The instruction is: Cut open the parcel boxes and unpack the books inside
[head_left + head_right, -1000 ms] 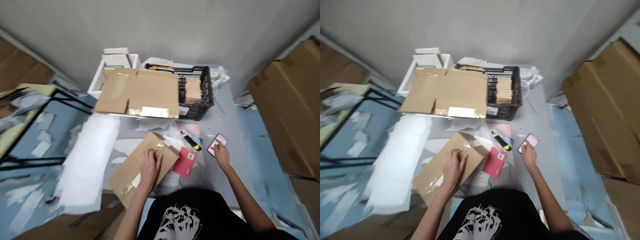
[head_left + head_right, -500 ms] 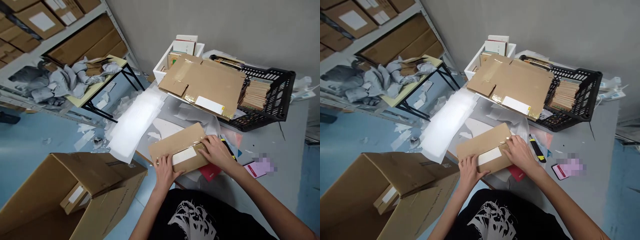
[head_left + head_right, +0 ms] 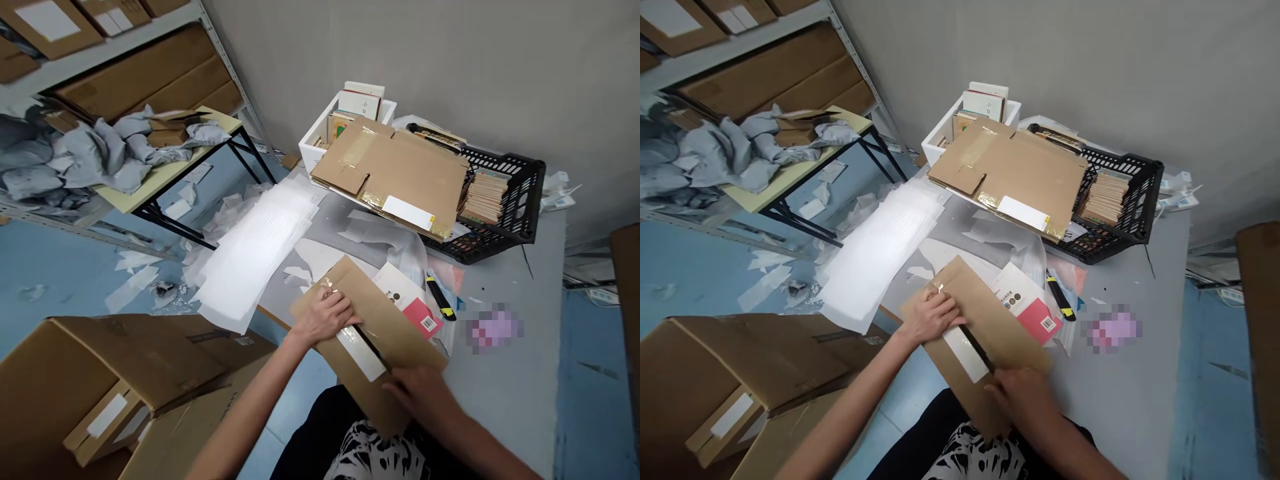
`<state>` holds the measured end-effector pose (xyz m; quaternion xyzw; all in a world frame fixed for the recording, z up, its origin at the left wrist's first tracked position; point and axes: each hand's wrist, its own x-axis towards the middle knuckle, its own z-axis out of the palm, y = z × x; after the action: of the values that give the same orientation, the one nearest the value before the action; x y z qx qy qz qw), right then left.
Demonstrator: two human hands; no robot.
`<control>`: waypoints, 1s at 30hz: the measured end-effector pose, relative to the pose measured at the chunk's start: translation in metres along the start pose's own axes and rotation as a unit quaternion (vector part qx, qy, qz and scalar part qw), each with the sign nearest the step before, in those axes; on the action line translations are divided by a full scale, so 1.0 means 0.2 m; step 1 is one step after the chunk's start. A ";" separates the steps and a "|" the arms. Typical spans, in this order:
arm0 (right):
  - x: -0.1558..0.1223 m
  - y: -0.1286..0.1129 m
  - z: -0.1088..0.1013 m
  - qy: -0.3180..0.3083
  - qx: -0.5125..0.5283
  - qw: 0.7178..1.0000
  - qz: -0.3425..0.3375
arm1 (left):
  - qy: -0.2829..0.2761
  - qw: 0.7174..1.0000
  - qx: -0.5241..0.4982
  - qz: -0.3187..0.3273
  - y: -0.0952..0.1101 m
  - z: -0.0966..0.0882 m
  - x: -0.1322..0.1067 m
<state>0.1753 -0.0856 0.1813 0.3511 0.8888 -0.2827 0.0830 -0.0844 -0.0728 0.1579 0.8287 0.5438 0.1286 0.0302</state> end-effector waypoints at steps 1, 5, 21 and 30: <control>0.00 -0.07 0.06 -0.016 0.017 0.999 0.023 | -0.019 0.999 0.004 0.048 -0.04 0.00 0.03; 0.13 -0.31 0.24 -0.073 0.059 0.991 0.090 | -0.016 0.984 0.044 0.172 -0.15 0.09 0.09; 0.44 0.61 0.19 0.148 -0.041 0.947 0.282 | 0.004 0.868 0.085 -0.490 0.15 0.15 0.11; 0.48 0.83 0.43 0.096 -0.187 0.948 0.239 | -0.140 0.874 -0.048 -0.463 0.05 0.15 0.04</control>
<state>0.2119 0.0197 0.0027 0.5566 0.8196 -0.0486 0.1265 -0.0658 -0.0666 0.1329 0.4893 0.8483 0.0081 0.2021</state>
